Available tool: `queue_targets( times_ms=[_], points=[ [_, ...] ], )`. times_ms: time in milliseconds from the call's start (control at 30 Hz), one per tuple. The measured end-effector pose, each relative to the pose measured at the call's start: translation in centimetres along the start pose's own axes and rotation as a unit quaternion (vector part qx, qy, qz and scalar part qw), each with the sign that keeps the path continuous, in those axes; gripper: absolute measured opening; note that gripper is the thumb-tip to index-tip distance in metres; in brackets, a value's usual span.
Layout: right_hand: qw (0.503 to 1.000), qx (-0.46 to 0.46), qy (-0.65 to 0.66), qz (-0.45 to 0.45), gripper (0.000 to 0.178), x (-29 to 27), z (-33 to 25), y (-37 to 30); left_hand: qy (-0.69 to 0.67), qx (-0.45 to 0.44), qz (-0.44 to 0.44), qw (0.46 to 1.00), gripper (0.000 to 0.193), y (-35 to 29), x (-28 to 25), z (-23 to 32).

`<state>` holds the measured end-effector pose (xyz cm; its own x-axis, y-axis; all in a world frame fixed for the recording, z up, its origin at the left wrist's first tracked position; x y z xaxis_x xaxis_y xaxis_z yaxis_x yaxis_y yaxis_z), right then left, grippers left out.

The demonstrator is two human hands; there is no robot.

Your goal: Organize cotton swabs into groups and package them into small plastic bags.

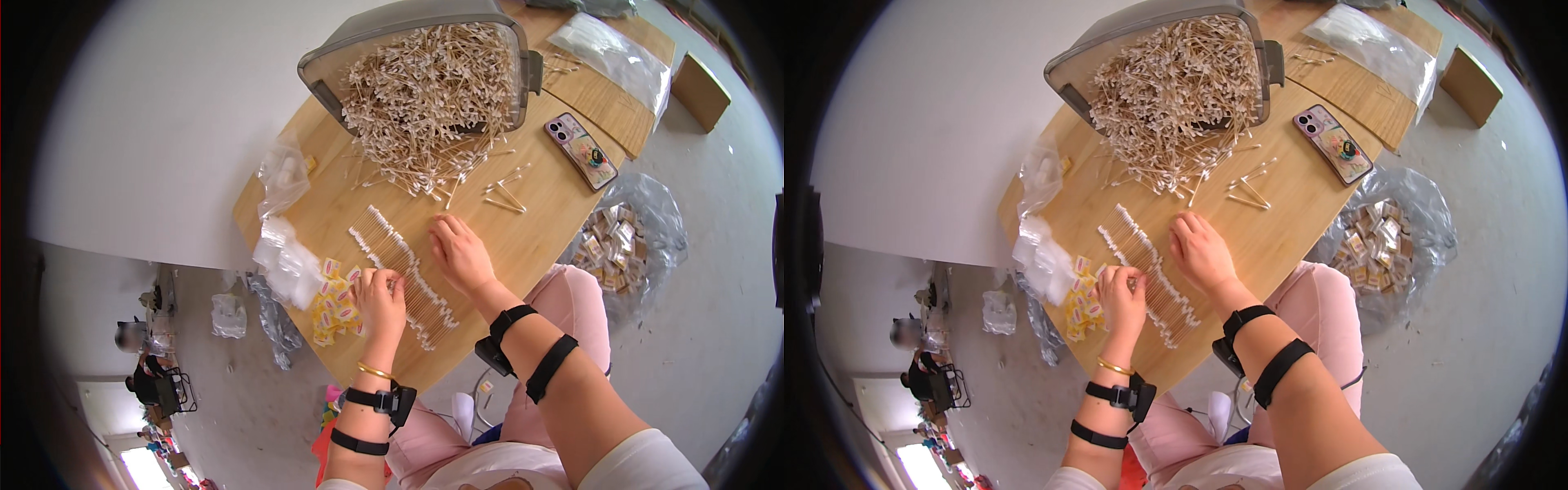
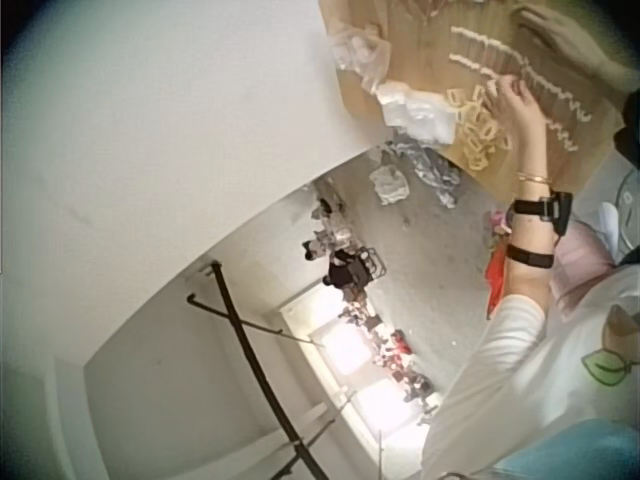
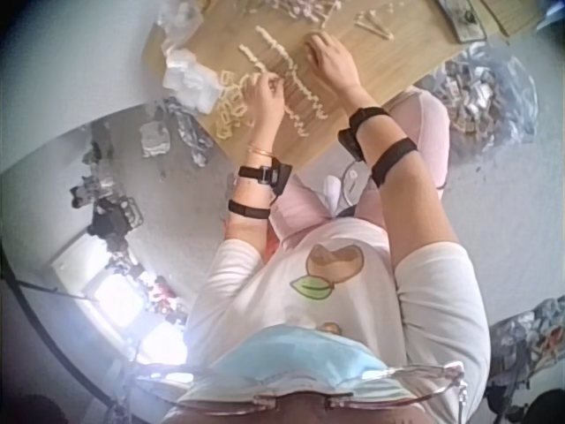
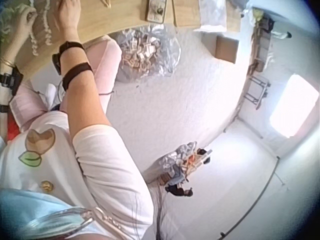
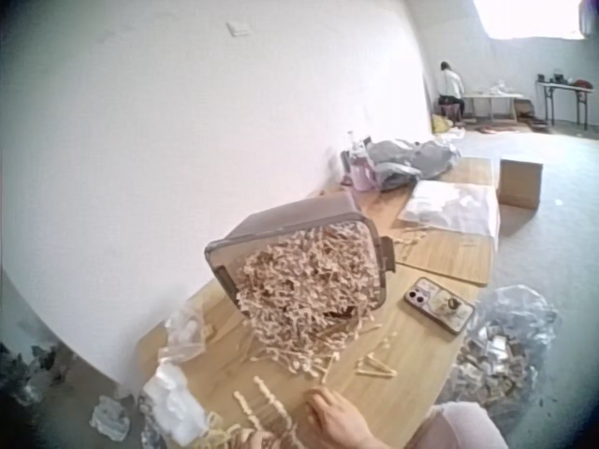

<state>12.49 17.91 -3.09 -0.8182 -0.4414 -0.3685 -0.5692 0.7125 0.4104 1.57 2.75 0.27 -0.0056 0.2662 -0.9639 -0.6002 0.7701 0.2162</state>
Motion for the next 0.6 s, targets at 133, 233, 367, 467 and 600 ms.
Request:
queue_targets(
  times_ms=[133,233,367,467,600],
  points=[
    [1.000,-0.010,-0.002,0.014,0.015,-0.1,0.5,-0.2,-0.055,0.043,-0.022,0.997,0.012,-2.2,-3.2,2.5],
    [1.000,-0.019,0.003,0.016,0.015,0.0,0.2,0.0,-0.058,0.068,-0.084,0.992,0.011,-6.3,-3.7,4.1],
    [1.000,-0.021,0.010,0.008,0.016,0.0,0.0,0.0,-0.046,0.081,-0.100,0.991,0.010,-10.3,-2.5,4.7],
    [1.000,-0.002,0.005,-0.007,0.017,-0.2,0.3,0.0,-0.028,0.062,-0.087,0.994,0.011,-11.1,-1.9,5.2],
    [1.000,-0.025,0.001,0.006,0.018,0.1,0.4,0.0,-0.002,0.041,-0.033,0.999,0.031,-10.7,-1.2,4.8]
  ],
)
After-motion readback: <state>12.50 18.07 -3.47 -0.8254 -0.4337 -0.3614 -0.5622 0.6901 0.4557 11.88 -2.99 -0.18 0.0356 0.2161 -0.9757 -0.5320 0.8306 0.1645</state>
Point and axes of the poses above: each hand's wrist, its own y-axis towards the middle knuckle, its own x-axis out of the palm, z = x × y, the point moved 1 cm from there along y, towards the middle knuckle, and after that the axes turned 7 degrees about y, right-handed, at the moved point
